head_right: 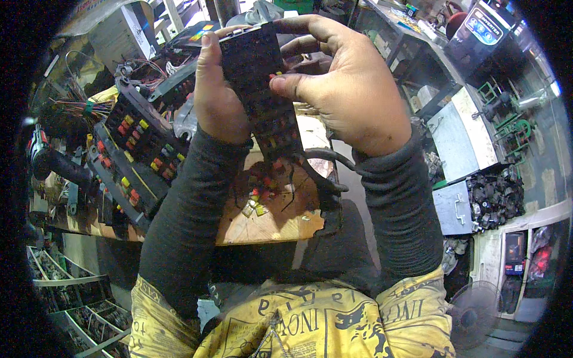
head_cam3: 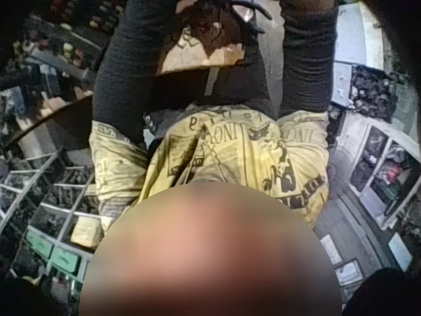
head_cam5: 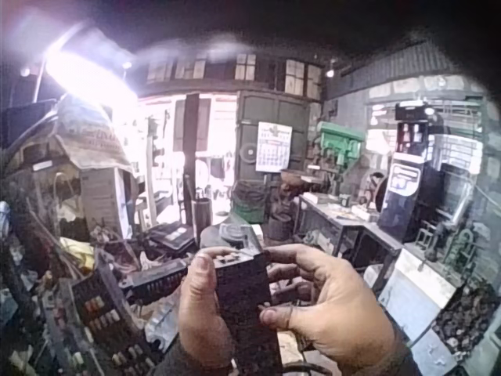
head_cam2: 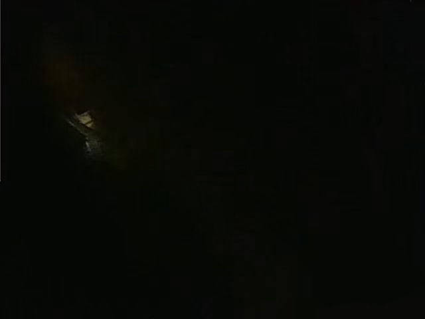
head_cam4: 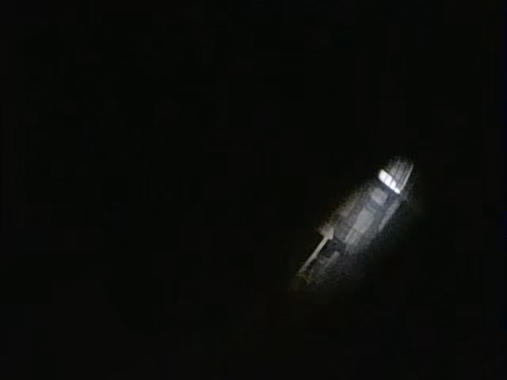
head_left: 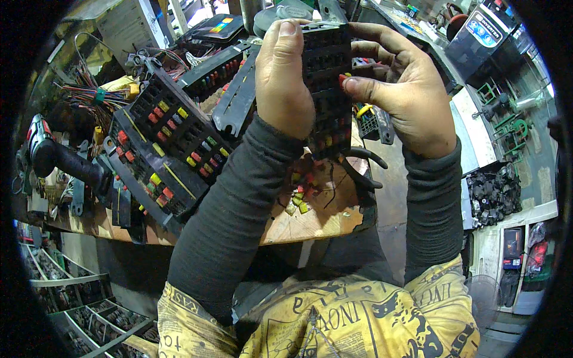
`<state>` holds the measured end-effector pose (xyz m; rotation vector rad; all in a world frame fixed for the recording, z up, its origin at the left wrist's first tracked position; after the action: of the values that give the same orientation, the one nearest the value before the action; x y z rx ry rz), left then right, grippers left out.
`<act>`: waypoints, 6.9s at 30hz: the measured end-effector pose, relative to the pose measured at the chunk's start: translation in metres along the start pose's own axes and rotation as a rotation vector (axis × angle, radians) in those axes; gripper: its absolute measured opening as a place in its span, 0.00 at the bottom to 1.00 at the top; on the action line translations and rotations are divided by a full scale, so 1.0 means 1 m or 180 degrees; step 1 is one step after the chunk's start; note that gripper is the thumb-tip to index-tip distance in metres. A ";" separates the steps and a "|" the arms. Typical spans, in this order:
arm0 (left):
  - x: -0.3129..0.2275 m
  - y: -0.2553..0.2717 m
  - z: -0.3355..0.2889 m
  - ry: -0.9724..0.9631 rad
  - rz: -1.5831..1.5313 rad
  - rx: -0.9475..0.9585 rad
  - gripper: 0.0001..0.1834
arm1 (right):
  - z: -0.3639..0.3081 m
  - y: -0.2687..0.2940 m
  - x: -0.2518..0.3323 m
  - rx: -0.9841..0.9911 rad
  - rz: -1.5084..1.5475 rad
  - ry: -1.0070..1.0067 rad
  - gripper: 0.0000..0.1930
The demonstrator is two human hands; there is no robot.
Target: The person inserts multiple colored fuses into a black fuse box using fingers and pliers. They pick up fuses from the table, place them into slots, and occasionally use pliers to adjust or secure them.
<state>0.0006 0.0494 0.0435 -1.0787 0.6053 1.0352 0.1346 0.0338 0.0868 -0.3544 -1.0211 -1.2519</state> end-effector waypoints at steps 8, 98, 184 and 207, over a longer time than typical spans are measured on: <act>0.010 -0.001 0.008 0.0160 -0.0820 0.0169 0.23 | -0.003 0.002 0.000 -0.0138 -0.0316 -0.0016 0.28; 0.016 0.008 0.006 0.0670 -0.1126 0.0374 0.31 | -0.061 -0.005 0.032 -0.0919 -0.0491 0.0265 0.05; 0.013 0.003 0.008 0.0516 -0.1608 -0.0169 0.26 | -0.093 -0.061 -0.004 0.0795 -0.2483 0.0623 0.11; 0.014 0.005 0.009 -0.0090 -0.1451 -0.0062 0.21 | -0.021 -0.055 0.076 0.0908 -0.3929 0.2150 0.13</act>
<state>0.0015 0.0639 0.0338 -1.1497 0.3041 0.6581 0.0921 -0.0454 0.1195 1.0307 -0.7610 -2.0452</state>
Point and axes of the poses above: each hand's wrist, its own z-axis towards the middle knuckle, its own y-axis out of the back of the hand, x = y × z, the point moved 8 cm from there along z, towards the middle knuckle, and after that the axes turned 13 degrees about y, right-handed, at the moved point
